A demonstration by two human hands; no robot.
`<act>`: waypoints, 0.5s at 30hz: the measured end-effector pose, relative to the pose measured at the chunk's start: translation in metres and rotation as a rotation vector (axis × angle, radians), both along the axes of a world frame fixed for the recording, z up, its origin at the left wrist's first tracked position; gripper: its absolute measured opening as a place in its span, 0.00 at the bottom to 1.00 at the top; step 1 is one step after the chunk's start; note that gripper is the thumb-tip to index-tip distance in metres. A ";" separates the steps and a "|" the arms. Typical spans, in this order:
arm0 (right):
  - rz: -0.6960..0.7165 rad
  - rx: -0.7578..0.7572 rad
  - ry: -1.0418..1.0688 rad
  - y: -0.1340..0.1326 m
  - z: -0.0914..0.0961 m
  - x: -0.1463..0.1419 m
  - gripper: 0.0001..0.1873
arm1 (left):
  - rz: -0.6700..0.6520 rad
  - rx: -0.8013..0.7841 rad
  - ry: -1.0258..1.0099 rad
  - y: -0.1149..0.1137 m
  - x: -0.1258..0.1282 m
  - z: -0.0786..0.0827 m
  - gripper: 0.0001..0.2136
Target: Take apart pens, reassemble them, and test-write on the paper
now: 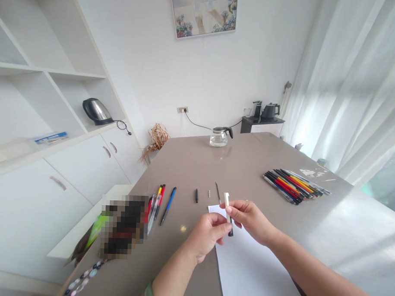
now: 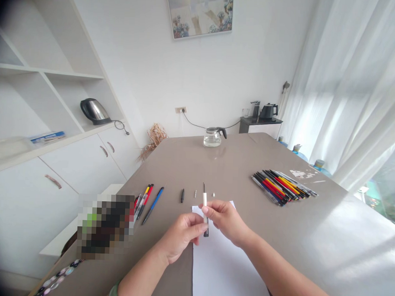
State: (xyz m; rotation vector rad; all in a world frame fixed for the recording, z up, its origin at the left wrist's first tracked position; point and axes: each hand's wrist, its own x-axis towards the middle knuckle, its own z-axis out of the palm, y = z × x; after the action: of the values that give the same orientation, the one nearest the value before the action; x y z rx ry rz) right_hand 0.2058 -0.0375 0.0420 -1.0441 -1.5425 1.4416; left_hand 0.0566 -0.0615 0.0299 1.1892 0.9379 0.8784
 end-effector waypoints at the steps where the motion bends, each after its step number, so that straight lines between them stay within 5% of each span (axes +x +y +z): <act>1: -0.009 0.010 0.000 -0.001 -0.001 -0.001 0.18 | 0.022 0.020 -0.021 0.001 0.000 -0.001 0.08; 7: 0.071 0.057 -0.111 -0.008 -0.012 -0.009 0.16 | 0.233 0.051 -0.143 0.010 -0.005 -0.004 0.10; 15: 0.130 0.094 -0.132 -0.012 -0.013 -0.013 0.16 | 0.110 0.038 -0.289 0.004 0.000 0.008 0.12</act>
State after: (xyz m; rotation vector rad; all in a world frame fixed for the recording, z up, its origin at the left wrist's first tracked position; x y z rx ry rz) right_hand 0.1927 -0.0492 0.0288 -1.0160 -1.7834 1.3956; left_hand 0.0569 -0.0577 0.0381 1.0160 0.7583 1.1277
